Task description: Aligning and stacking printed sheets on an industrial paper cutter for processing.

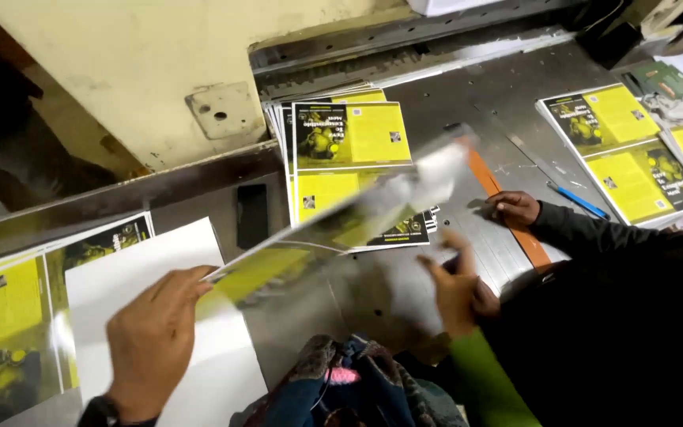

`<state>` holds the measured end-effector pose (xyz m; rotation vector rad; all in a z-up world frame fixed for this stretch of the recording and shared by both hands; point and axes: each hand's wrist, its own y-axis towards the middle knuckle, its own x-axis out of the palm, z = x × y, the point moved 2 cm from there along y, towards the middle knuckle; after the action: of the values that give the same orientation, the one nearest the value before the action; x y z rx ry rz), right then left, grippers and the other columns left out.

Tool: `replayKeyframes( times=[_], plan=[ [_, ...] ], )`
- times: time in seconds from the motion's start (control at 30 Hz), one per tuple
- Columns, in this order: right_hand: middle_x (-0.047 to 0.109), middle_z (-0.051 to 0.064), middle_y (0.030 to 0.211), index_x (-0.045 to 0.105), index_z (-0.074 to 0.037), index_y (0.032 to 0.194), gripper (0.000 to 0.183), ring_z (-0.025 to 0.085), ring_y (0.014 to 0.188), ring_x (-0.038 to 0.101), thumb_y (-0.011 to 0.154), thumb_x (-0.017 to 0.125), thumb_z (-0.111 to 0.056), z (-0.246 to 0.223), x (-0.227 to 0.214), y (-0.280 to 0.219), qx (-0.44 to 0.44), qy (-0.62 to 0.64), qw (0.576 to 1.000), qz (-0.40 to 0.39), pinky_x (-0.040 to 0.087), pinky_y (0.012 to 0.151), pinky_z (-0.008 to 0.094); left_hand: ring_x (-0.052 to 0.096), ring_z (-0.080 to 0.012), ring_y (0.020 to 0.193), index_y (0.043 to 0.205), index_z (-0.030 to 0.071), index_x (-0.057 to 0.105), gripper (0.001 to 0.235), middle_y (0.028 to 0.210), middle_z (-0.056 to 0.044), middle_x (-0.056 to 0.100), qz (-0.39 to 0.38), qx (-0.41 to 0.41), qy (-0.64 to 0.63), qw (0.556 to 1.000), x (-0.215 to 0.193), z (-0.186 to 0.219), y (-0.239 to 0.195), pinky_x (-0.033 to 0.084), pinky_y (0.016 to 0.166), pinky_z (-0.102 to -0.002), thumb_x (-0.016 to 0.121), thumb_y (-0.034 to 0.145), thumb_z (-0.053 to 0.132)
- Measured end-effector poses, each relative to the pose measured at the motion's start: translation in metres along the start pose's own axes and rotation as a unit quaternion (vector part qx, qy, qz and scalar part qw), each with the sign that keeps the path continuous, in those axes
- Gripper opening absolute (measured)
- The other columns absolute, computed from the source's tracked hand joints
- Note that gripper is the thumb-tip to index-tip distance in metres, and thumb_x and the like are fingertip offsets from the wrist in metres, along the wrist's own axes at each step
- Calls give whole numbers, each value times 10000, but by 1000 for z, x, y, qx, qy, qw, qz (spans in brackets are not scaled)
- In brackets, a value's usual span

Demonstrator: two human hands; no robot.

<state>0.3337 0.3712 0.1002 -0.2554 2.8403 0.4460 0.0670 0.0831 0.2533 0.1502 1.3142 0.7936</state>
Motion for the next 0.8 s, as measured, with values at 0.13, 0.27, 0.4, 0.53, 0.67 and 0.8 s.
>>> replayKeyframes(
  times=[0.13,0.27,0.4,0.53,0.67,0.8],
  plan=[
    [497,127,1350,471,-68,1367,705,186,1052,528,745,802,-68,-64,-28,24,-207,-25,978,19,450,629,185,650,-124,820,1056,194,711,300,937,96,700,-21,89,67,994,-24,21,23,468,609,-270,590,894,-28],
    [622,115,1078,521,-5,1160,462,124,739,504,750,721,64,-43,-35,29,-42,178,980,-73,463,713,231,591,-200,696,1046,159,645,508,851,18,618,-73,190,122,971,-9,30,22,461,595,-307,515,677,-165],
    [664,71,791,661,-24,809,126,155,714,611,766,578,59,-39,-34,15,-17,143,987,-63,479,661,248,558,-200,688,1042,134,634,519,815,11,601,-83,223,115,964,-4,30,24,439,602,-312,520,653,-191],
    [612,152,689,552,41,608,159,213,635,594,646,436,142,-82,-47,8,-149,28,987,-58,453,608,271,634,-180,741,1005,140,685,98,911,-12,705,-75,197,54,976,-22,22,24,451,612,-313,636,923,157],
    [596,70,733,576,-19,704,125,154,703,556,721,534,98,-2,-61,12,-60,-11,998,-14,473,663,286,645,-155,825,959,145,687,171,905,33,704,-86,-9,-81,993,-5,-24,14,494,804,-308,749,807,190],
    [699,100,735,734,-62,851,249,230,692,674,651,859,-144,71,-51,4,120,-93,981,-118,515,711,371,592,-146,801,990,44,655,430,810,-59,656,-31,-239,-450,860,87,-94,-41,501,840,-352,857,611,27]
  ],
)
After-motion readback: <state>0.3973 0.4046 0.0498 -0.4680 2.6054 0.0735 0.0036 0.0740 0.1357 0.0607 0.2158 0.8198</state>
